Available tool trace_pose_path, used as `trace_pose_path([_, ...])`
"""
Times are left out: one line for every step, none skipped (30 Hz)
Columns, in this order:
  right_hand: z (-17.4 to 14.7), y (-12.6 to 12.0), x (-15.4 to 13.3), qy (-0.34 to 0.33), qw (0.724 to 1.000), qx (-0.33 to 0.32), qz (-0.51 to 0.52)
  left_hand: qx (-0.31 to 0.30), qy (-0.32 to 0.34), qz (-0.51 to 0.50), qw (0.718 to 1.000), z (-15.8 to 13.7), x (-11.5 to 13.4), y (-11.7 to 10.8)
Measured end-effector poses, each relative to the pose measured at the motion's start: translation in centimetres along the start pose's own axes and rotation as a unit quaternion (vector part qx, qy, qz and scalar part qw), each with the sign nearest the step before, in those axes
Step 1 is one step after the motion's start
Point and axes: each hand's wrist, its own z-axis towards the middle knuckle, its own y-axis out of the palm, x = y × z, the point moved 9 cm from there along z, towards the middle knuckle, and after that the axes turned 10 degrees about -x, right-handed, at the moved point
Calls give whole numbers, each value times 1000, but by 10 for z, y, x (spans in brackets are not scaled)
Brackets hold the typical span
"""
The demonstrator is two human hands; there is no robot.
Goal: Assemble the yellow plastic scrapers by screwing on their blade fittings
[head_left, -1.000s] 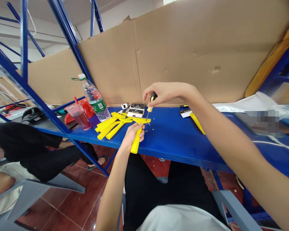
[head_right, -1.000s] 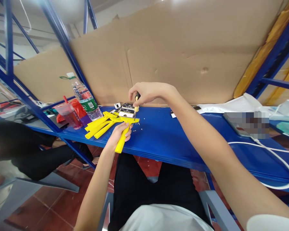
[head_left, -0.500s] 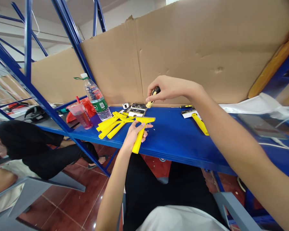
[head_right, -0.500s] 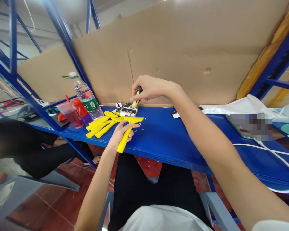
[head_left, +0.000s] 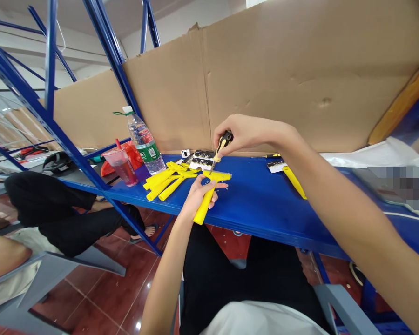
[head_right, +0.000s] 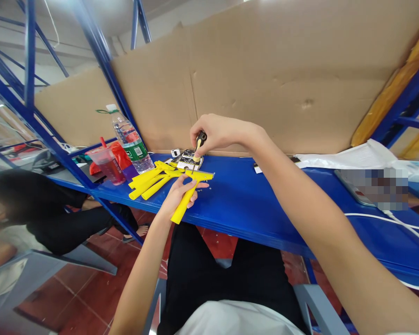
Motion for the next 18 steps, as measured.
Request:
trace_pose_path([0, -1, -2, -1, 1000, 4, -1, -2, 0, 2, 1000, 0, 0, 1])
trace_pose_path([0, -1, -3, 0, 1000, 5, -2, -4, 0, 4, 1000, 0, 0, 1])
trace_pose_path([0, 0, -4, 0, 1000, 4, -4, -6, 1, 5, 1000, -1, 1, 1])
trace_pose_path([0, 0, -4, 0, 1000, 1, -5, -7, 2, 4, 1000, -1, 1, 1])
trace_pose_path([0, 1, -4, 0, 1000, -1, -6, -9, 3, 3, 1000, -1, 1, 1])
trace_pose_path([0, 1, -2, 0, 1000, -4, -7, -10, 4, 1, 1000, -1, 1, 1])
trace_pose_path([0, 1, 0, 2, 1000, -6, -8, -12, 4, 0, 1000, 0, 1, 1])
trace_pose_path([0, 1, 2, 5, 1000, -7, -9, -13, 5, -1, 1000, 0, 1, 1])
trace_pose_path([0, 1, 4, 10, 1000, -7, -11, -15, 6, -2, 1000, 0, 1, 1])
trace_pose_path([0, 1, 6, 15, 1000, -6, -14, -15, 6, -2, 1000, 0, 1, 1])
trace_pose_path([0, 0, 8, 21, 1000, -5, -17, -13, 7, -3, 1000, 0, 0, 1])
trace_pose_path([0, 0, 9, 26, 999, -2, -20, -10, 7, -3, 1000, 0, 0, 0])
trace_pose_path([0, 0, 8, 31, 999, 1, -23, -7, 7, -3, 1000, 0, 0, 0])
trace_pose_path([0, 0, 7, 34, 999, 4, -26, -6, 7, -3, 1000, 0, 0, 0])
trace_pose_path([1, 1, 5, 37, 999, 7, -27, -7, 5, -1, 1000, 0, 0, 0])
trace_pose_path([1, 2, 2, 40, 999, 10, -26, -9, 4, 2, 1000, -1, 0, 1])
trace_pose_path([2, 4, -1, 41, 999, 12, -25, -12, 2, 6, 1000, -1, 0, 1])
trace_pose_path([3, 6, -4, 40, 999, 14, -22, -15, 1, 9, 1000, -1, 0, 2])
